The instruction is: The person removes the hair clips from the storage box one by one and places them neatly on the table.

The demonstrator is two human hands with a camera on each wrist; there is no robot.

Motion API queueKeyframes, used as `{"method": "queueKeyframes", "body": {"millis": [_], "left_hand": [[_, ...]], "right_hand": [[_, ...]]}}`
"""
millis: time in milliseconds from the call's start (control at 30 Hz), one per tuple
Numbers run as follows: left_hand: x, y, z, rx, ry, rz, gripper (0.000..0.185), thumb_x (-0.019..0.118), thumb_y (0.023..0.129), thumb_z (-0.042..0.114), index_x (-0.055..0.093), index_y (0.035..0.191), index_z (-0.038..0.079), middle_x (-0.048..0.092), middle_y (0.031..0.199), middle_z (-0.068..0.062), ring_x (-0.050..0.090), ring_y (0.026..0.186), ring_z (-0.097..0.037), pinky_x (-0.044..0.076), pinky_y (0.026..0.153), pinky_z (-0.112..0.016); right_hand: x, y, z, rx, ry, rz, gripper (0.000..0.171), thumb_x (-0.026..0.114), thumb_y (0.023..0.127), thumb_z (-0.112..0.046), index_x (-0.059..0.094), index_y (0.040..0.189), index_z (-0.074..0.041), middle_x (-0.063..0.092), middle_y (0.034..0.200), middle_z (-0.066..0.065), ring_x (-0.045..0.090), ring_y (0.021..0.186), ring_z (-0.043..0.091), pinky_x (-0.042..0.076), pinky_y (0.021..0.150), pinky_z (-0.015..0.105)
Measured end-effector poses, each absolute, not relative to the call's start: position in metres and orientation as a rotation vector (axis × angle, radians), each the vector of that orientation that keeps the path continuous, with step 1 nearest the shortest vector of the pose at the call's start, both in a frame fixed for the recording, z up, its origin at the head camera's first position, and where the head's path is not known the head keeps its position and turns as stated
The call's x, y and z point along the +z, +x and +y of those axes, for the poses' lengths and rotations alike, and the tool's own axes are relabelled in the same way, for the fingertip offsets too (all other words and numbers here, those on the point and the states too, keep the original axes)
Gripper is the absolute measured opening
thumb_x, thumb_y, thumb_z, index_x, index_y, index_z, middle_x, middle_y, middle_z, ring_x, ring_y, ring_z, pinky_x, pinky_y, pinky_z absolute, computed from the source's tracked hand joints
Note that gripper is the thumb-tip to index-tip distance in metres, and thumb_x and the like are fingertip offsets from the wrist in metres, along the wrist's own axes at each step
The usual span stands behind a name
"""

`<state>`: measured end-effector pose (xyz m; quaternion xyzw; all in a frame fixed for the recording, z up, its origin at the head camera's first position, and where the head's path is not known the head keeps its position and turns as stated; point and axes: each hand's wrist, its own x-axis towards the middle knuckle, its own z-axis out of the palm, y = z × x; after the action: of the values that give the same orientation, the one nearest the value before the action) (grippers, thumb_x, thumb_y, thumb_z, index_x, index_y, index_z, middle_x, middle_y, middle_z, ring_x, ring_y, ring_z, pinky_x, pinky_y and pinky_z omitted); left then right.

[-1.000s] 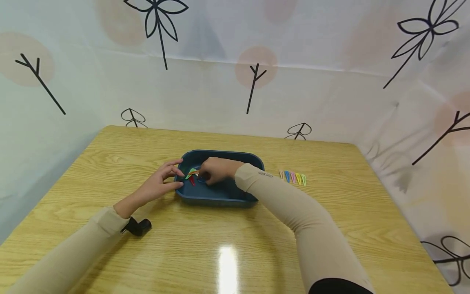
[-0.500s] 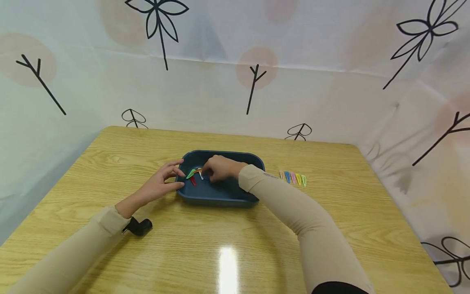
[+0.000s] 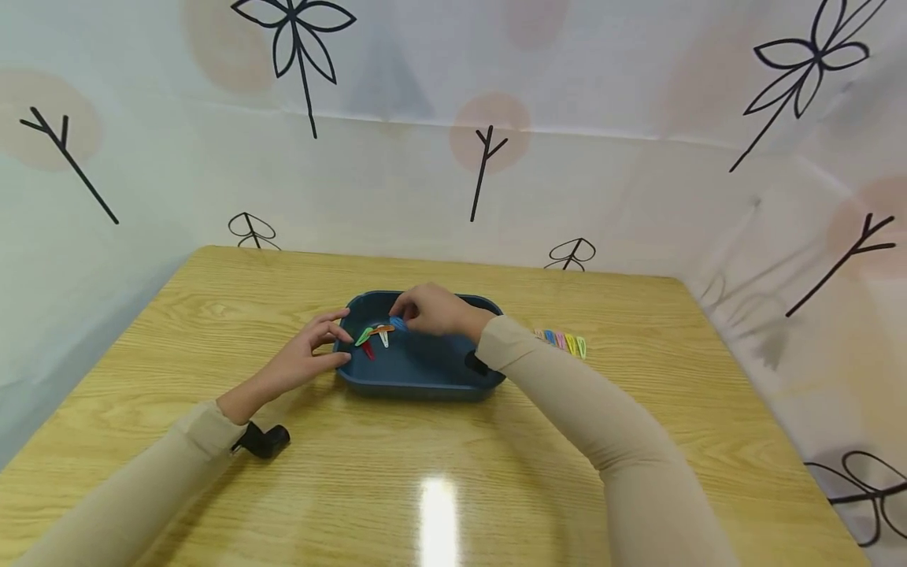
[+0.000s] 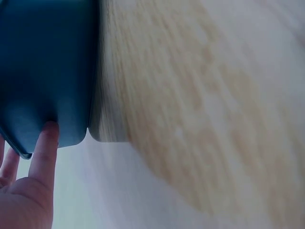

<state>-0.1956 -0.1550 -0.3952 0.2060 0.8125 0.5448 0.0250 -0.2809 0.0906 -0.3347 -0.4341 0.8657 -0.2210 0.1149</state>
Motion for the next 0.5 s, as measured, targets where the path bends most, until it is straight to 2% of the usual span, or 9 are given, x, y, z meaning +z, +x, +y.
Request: {"method": "queueKeyframes", "body": {"millis": [267, 500], "left_hand": [[-0.395, -0.195, -0.156, 1.674, 0.639, 2.513, 0.020, 0.063, 0.088, 0.006, 0.056, 0.104, -0.004, 0.024, 0.148, -0.013, 0.038, 0.123, -0.044, 0.040, 0.096, -0.052], [-0.378, -0.184, -0.150, 1.666, 0.633, 2.501, 0.019, 0.061, 0.088, -0.001, 0.054, 0.104, -0.010, 0.023, 0.147, -0.021, 0.036, 0.123, -0.048, 0.038, 0.096, -0.056]], "right_hand": [[-0.318, -0.268, 0.101, -0.785, -1.213, 2.630, 0.026, 0.057, 0.089, -0.002, 0.064, 0.115, -0.001, 0.064, 0.086, 0.004, 0.059, 0.072, 0.012, 0.050, 0.066, 0.027], [-0.307, -0.257, 0.114, -0.895, -1.074, 2.712, 0.027, 0.057, 0.089, -0.002, 0.063, 0.115, -0.001, 0.064, 0.082, 0.005, 0.056, 0.064, 0.015, 0.048, 0.059, 0.029]]}}
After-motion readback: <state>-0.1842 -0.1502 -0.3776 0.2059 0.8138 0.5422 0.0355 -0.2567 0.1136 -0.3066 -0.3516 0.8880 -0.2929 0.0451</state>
